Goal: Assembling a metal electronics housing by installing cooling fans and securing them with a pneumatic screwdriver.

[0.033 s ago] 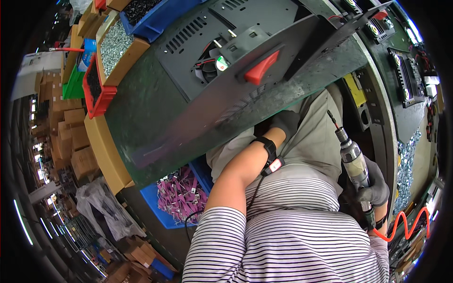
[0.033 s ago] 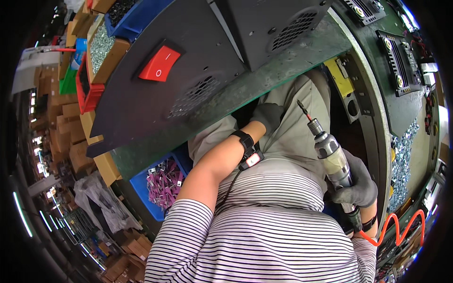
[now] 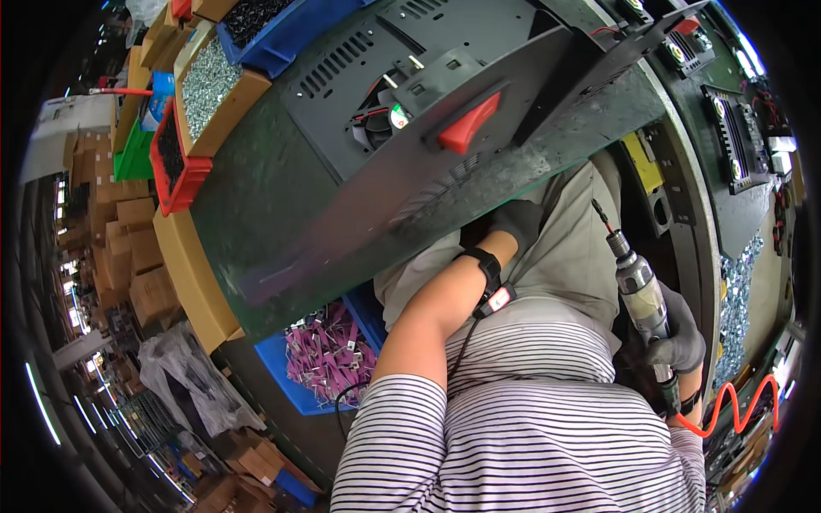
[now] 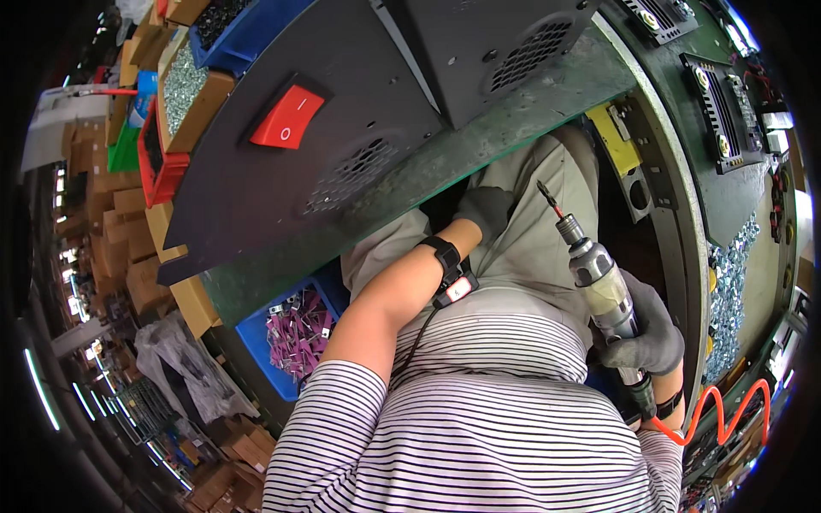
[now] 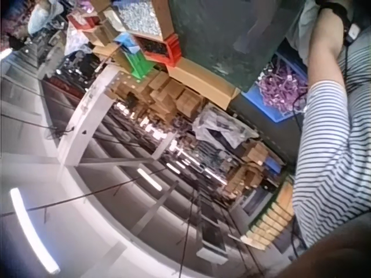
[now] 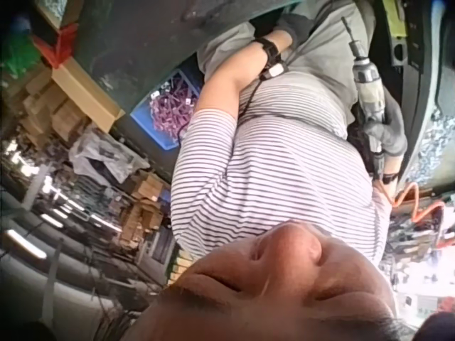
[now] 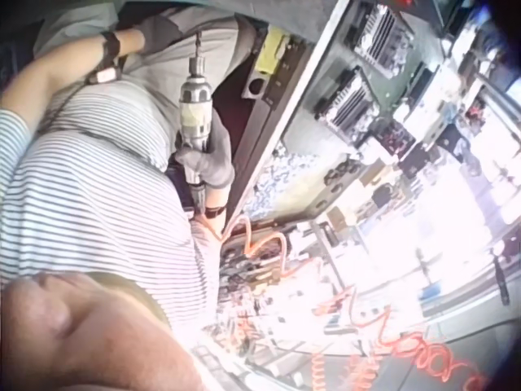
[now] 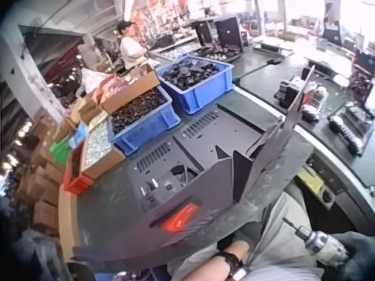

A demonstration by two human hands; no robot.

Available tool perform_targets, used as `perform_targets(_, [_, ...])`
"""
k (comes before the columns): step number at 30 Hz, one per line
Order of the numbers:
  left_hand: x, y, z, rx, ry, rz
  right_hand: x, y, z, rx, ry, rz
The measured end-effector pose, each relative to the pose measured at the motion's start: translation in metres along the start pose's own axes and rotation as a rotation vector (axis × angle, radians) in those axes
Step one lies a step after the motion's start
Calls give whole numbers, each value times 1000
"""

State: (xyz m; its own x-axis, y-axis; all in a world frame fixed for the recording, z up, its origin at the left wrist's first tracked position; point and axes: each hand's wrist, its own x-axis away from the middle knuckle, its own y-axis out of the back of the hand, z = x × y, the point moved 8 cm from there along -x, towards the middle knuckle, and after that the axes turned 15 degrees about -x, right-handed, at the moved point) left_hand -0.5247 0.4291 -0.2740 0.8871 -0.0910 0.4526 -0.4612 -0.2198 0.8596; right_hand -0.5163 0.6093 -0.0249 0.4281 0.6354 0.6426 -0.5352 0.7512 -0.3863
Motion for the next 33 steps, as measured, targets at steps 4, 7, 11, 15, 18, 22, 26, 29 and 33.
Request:
perform_targets(4, [3,5,3,7,20,5,-1,-1,-1,-42,-5,29])
perform_targets(7, [6,9,5,-11,47,114,-2,0,-2,-52,-4,42])
perform_targets(11, [-1,51,-4,-241,51,-222,0,1,-5,-59,-27,28])
perform_targets(15, [-10,40,-12,-369,-10,-93,-1,3,-4,-30,-2,5])
perform_targets(18, [-13,19,-8,-357,-25,61,0,2,-5,-54,-13,13])
perform_targets(22, [-3,7,19,53,19,55,3,6,-3,-16,-2,7])
perform_targets(26, [37,2,38,1345,-24,209,4,7,2,31,20,49])
perform_targets(29, [83,40,10,2071,-329,420,5,5,4,54,26,83])
perform_targets(33, [128,98,-8,2076,-259,379,9,-4,8,70,57,160])
